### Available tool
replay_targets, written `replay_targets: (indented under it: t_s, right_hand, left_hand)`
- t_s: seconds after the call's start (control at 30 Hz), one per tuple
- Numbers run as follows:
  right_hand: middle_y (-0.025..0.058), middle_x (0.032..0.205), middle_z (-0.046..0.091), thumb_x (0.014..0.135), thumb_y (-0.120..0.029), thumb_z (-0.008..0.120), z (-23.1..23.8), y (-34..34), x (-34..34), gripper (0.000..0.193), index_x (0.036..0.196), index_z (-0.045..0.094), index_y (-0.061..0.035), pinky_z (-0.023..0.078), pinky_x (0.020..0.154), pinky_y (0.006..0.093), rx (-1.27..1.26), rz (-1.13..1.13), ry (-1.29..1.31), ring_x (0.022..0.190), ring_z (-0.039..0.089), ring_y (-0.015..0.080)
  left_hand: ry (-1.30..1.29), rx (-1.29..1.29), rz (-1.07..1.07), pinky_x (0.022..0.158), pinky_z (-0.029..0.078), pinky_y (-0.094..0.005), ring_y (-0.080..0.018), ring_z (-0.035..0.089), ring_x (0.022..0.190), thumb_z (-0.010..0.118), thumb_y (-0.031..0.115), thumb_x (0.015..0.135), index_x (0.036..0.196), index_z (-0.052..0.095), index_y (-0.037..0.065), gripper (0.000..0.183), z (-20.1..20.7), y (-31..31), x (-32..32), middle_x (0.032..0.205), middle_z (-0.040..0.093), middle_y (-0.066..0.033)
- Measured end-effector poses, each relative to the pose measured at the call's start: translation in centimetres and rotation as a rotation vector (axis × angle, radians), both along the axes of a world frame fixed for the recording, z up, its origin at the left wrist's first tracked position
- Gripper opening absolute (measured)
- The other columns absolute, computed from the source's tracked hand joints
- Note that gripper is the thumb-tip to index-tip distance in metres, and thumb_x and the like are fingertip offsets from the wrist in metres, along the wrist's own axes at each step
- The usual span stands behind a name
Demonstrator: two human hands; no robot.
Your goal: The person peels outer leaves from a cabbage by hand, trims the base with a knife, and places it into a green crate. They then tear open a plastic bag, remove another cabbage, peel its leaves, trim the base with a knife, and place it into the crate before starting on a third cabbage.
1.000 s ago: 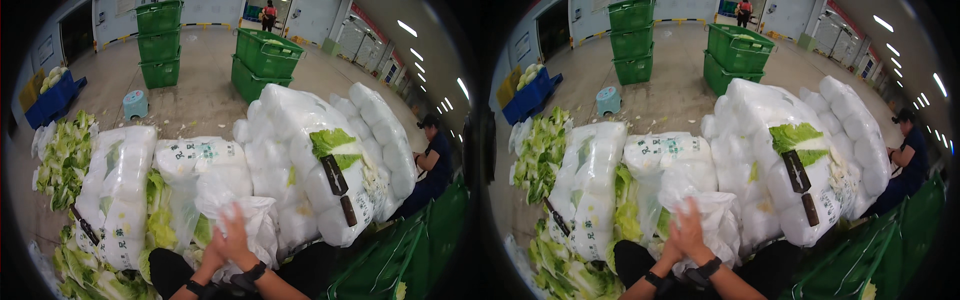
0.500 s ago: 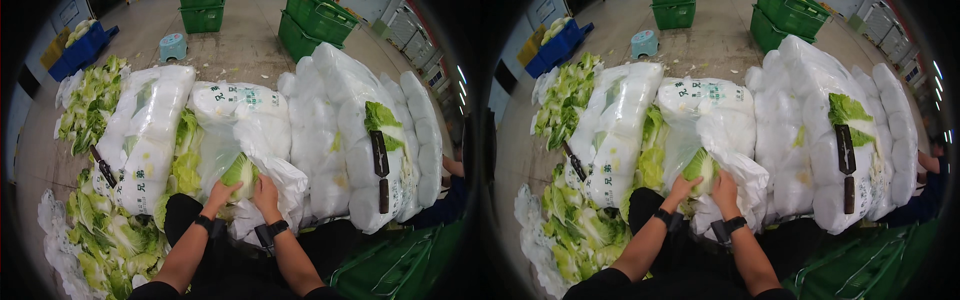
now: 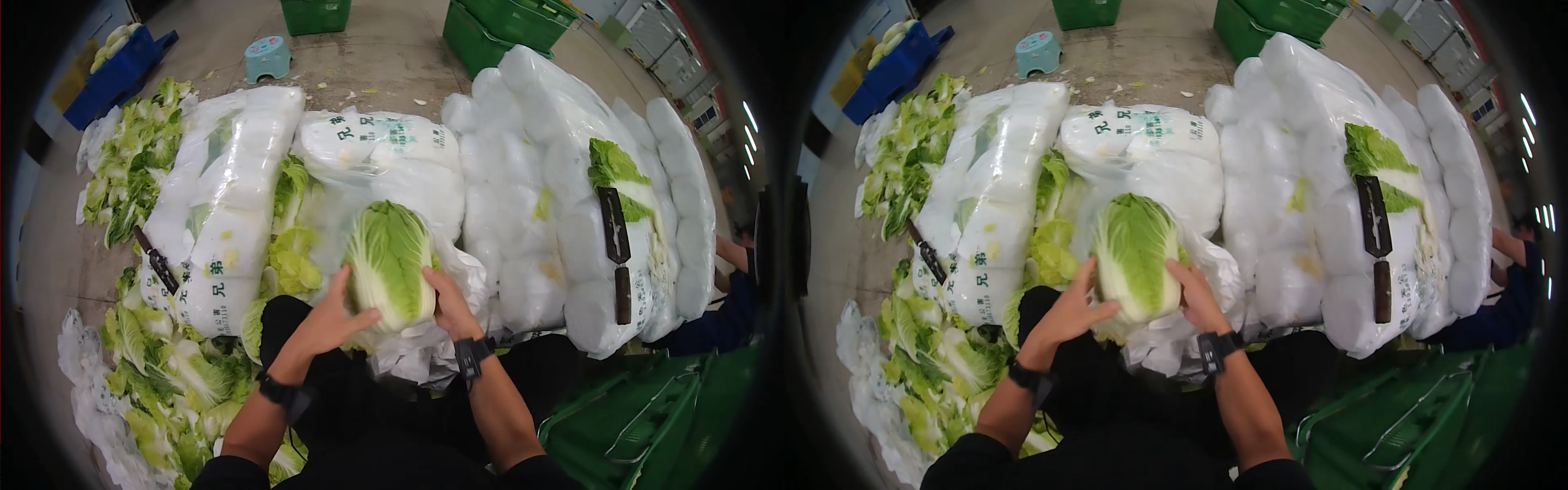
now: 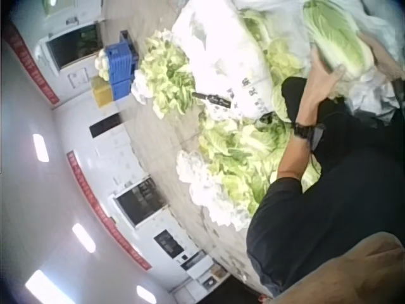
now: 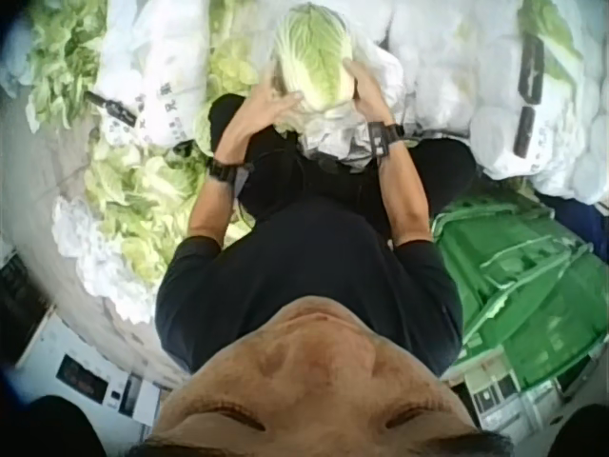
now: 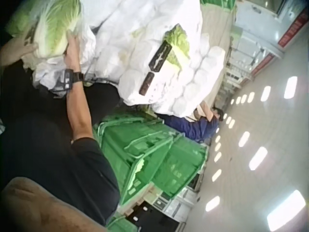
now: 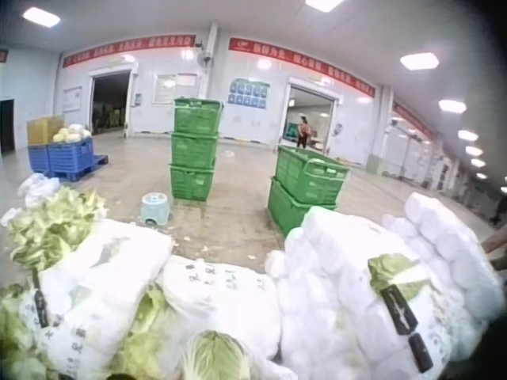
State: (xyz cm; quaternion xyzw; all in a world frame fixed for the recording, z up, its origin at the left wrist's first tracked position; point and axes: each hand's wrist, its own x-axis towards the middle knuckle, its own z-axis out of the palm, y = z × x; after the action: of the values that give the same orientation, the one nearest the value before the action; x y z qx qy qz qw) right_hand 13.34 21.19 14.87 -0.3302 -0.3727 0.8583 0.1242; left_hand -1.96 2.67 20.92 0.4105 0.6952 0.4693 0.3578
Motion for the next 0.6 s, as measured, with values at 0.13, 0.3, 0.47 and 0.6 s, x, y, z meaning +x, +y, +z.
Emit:
replay_targets:
  t_s: [0.13,0.3,0.47,0.6]
  right_hand:
    - [0.008,0.122,0.064,0.1,-0.042,0.053,4.4,-1.6,1.3,0.053,0.137,0.05,-0.0045,0.058,0.079,0.034,0.055,0.136,-0.08,0.103,0.066,0.016]
    - [0.0149,0.141,0.05,0.093,-0.035,0.069,5.6,-4.4,0.1,0.079,0.151,0.029,0.0013,0.042,0.105,0.0339,0.187,0.076,-0.005,0.125,0.049,0.0207]
    - [0.0122,0.147,0.042,0.087,-0.03,0.075,6.5,-6.4,4.5,0.091,0.154,0.022,-0.0006,0.036,0.11,0.0332,0.026,-0.097,0.296,0.132,0.042,0.0195]
    - [0.0114,0.147,0.042,0.084,-0.032,0.078,8.8,-8.3,3.5,0.096,0.155,0.02,-0.0014,0.034,0.111,0.0325,0.325,-0.037,0.23,0.133,0.042,0.0209]
  left_hand:
    - [-0.949,0.24,0.437,0.095,0.05,-0.0418,-0.0273,0.054,0.114,0.069,0.02,0.089,0.15,0.023,0.019,0.077,-3.6,0.7,0.9,0.135,0.045,-0.0157]
    - [-0.333,0.228,0.295,0.113,0.034,-0.043,-0.0326,0.04,0.134,0.074,0.023,0.075,0.154,0.017,0.007,0.098,-0.8,-2.4,1.8,0.147,0.035,-0.0196]
    - [0.153,0.146,0.195,0.115,0.03,-0.046,-0.0331,0.028,0.144,0.07,0.059,0.081,0.156,0.017,0.003,0.107,4.5,-4.8,1.4,0.156,0.026,-0.0213]
    - [0.054,0.331,0.588,0.115,0.032,-0.0466,-0.0326,0.033,0.142,0.057,0.053,0.094,0.154,0.024,0.005,0.084,0.9,-3.5,0.8,0.155,0.031,-0.0173]
